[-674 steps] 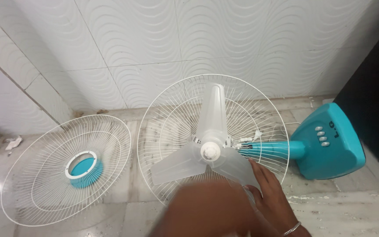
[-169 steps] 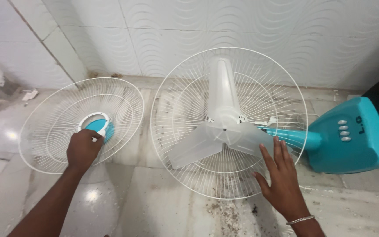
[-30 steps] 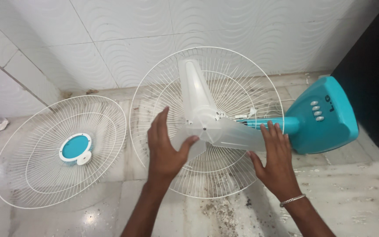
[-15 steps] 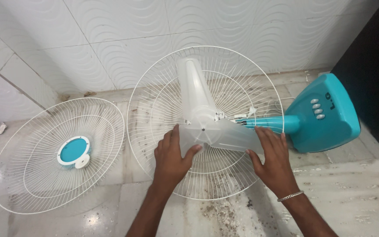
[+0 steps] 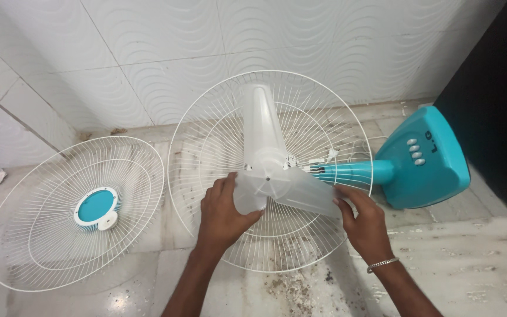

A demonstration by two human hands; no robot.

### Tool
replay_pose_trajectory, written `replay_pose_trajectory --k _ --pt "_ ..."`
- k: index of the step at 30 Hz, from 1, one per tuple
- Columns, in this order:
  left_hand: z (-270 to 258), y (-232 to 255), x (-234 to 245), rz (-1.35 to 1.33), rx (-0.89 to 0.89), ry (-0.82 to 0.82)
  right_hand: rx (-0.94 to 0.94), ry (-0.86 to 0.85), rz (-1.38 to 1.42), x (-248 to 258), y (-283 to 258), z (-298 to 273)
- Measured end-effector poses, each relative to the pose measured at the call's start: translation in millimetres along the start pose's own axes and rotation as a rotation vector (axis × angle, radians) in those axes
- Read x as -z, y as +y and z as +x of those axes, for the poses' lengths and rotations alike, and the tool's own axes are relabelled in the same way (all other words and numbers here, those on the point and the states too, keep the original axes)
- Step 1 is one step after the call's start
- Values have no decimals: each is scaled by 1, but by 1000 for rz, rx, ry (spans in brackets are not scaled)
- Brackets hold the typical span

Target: The person disassembles a teal LG table fan by removing the front grill, unscrewing the central hub nut, and detaching the fan blades. The parts are placed on the floor next to the fan base.

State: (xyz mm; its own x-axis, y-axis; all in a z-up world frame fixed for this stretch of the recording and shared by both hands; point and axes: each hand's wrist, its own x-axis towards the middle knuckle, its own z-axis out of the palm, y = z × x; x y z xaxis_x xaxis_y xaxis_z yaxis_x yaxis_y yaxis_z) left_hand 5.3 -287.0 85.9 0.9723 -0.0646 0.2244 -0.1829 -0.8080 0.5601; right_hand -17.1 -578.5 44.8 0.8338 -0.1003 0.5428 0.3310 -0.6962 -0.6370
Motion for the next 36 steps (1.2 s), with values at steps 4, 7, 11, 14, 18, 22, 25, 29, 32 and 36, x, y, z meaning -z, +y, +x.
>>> replay_pose_trajectory --k 4,7,11,14,18,22,25,29,32,36 --pt "1 5 6 1 64 -72 -169 -14 90 0 -1 -3" --pt "1 8 13 5 41 -74 -229 -21 107 2 -1 -5" --pt "0 12 23 33 49 -108 -244 -47 102 6 -7 -7" --pt "2 14 26 29 57 -133 -206 -48 90 9 -16 -4" --pt "2 12 27 10 14 -104 -24 -55 108 7 -32 5" --pt "3 11 29 6 21 -111 75 -100 94 -3 -57 18" --pt "4 10 28 -19 43 -127 3 -170 144 -16 -75 29" --pt "4 10 25 -1 -2 -108 -179 -304 87 -31 -93 52" --pt "6 10 21 -13 -50 -106 -266 -325 -15 -36 -98 62" --pt "10 14 9 -73 -139 6 -253 -330 -9 -38 -96 67"
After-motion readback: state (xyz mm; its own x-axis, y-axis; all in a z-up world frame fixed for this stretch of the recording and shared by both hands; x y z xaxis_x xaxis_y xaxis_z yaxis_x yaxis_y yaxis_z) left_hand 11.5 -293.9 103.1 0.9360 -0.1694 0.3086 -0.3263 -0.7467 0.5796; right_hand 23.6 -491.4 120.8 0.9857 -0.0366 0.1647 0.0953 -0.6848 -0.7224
